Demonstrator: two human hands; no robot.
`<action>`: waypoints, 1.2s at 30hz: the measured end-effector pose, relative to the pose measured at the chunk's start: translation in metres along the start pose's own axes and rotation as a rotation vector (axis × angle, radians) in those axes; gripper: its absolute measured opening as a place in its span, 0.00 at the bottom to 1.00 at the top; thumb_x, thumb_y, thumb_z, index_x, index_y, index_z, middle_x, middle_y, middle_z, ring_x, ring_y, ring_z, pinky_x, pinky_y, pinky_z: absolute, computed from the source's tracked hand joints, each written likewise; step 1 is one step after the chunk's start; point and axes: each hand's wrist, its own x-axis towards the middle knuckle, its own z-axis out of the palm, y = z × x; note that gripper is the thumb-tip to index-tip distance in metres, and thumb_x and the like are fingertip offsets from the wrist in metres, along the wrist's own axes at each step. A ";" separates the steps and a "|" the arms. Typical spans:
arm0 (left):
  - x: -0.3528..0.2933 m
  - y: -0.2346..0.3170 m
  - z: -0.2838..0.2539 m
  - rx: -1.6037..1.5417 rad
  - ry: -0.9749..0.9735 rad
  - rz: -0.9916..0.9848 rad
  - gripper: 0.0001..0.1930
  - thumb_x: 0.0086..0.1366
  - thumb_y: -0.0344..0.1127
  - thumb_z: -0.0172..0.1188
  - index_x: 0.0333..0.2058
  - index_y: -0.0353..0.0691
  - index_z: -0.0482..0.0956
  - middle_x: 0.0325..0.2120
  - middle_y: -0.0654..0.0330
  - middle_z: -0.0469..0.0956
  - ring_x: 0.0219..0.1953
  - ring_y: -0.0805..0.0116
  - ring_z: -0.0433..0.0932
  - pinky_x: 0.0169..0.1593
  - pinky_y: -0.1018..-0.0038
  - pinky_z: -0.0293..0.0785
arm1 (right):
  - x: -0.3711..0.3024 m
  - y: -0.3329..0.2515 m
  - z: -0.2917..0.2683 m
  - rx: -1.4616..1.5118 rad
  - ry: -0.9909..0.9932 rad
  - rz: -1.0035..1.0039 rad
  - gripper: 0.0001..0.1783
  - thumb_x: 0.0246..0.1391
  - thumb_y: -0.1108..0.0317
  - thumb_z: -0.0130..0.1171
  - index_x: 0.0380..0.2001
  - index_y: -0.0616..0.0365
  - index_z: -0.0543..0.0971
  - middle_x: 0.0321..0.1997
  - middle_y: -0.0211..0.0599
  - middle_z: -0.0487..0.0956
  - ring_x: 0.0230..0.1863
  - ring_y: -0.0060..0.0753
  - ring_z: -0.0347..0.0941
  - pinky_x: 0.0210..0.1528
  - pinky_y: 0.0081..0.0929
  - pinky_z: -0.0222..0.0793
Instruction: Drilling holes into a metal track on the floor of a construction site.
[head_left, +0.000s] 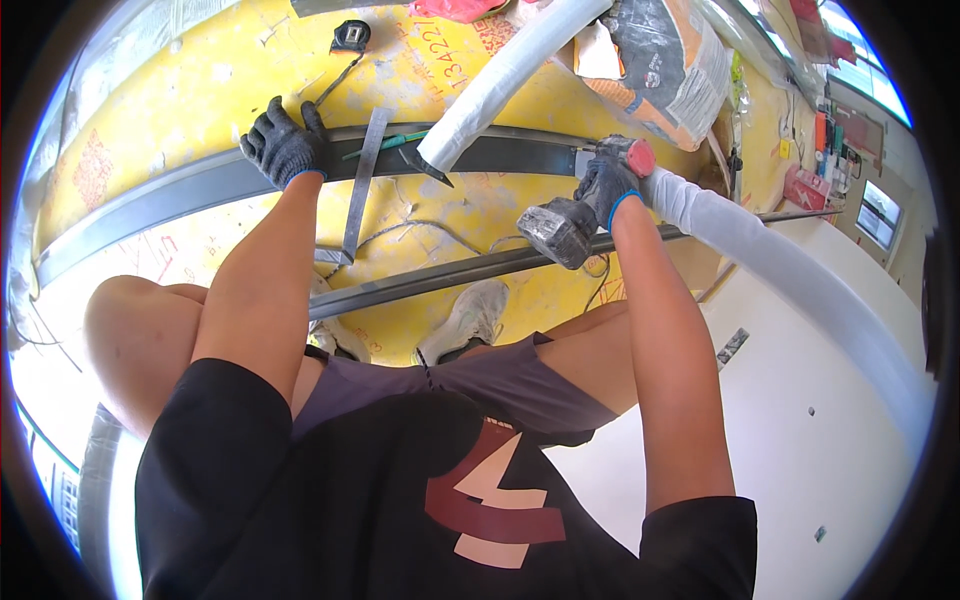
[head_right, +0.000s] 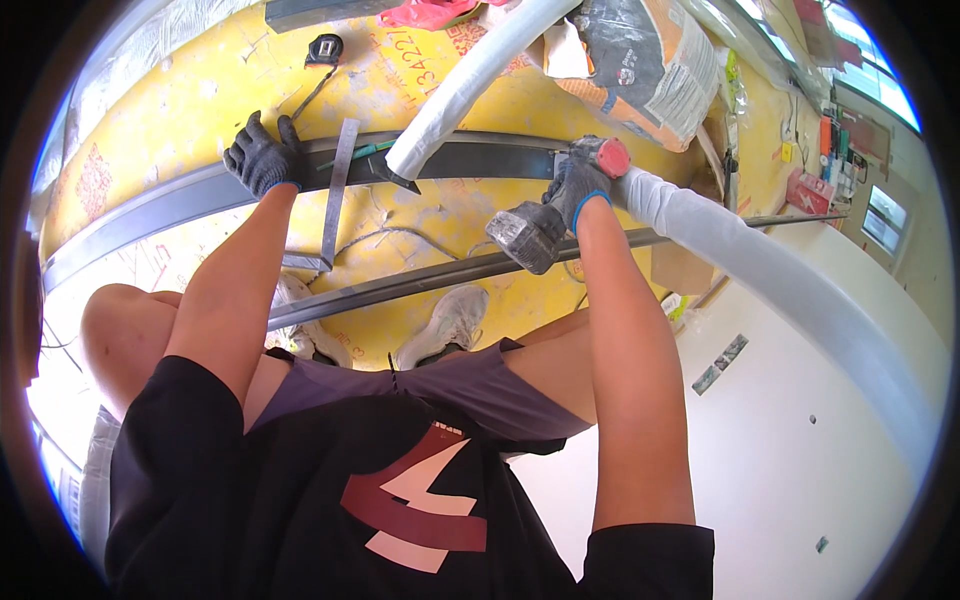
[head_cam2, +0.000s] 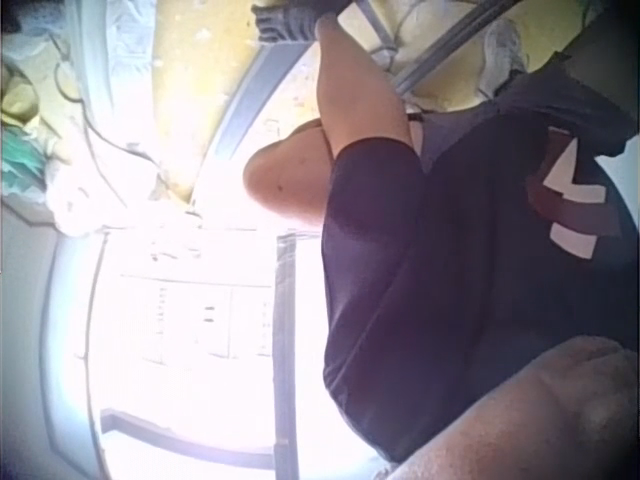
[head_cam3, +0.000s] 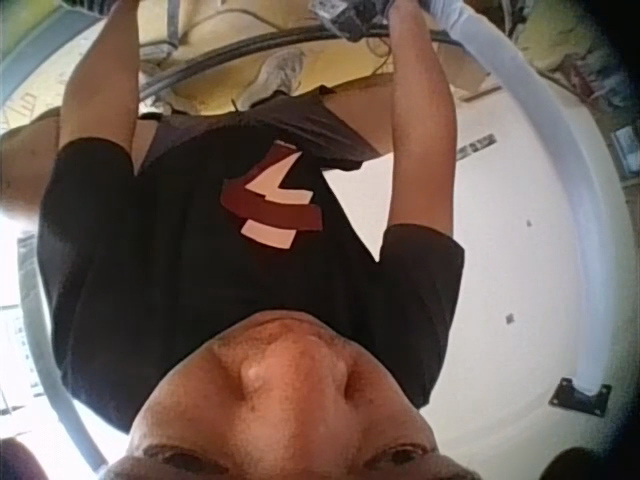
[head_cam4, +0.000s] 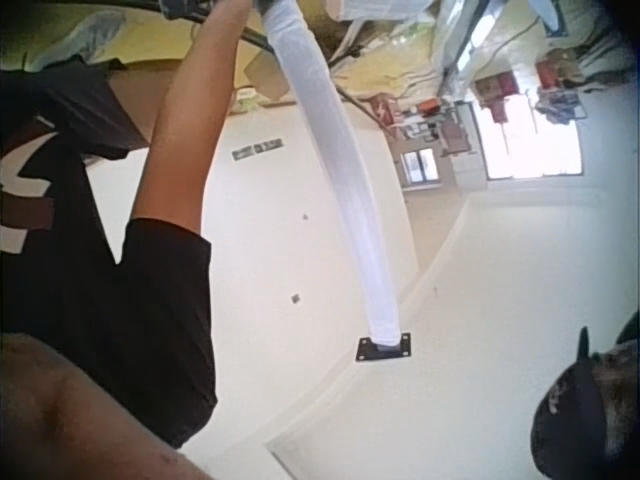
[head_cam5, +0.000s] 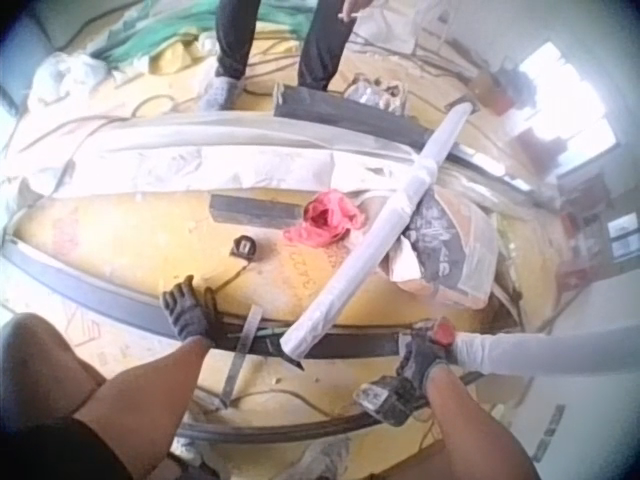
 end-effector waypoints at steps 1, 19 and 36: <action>0.000 0.001 -0.001 -0.002 -0.003 -0.003 0.29 0.62 0.58 0.53 0.56 0.46 0.71 0.50 0.50 0.73 0.58 0.51 0.66 0.69 0.52 0.45 | -0.006 0.002 -0.004 -0.004 -0.002 0.001 0.08 0.47 0.68 0.61 0.18 0.52 0.75 0.16 0.35 0.74 0.19 0.33 0.71 0.23 0.35 0.65; 0.000 0.007 0.000 -0.004 0.016 0.006 0.28 0.62 0.57 0.54 0.54 0.46 0.72 0.50 0.51 0.73 0.57 0.52 0.67 0.68 0.51 0.45 | -0.022 -0.020 -0.018 -0.221 0.106 0.011 0.08 0.39 0.67 0.67 0.17 0.51 0.77 0.16 0.36 0.76 0.19 0.30 0.72 0.23 0.32 0.64; 0.002 0.003 0.003 -0.026 0.004 0.003 0.28 0.62 0.57 0.54 0.55 0.45 0.72 0.50 0.50 0.73 0.58 0.51 0.66 0.68 0.51 0.45 | -0.023 -0.029 -0.042 -0.270 -0.031 -0.133 0.11 0.42 0.61 0.66 0.18 0.54 0.78 0.18 0.35 0.78 0.21 0.33 0.75 0.25 0.32 0.68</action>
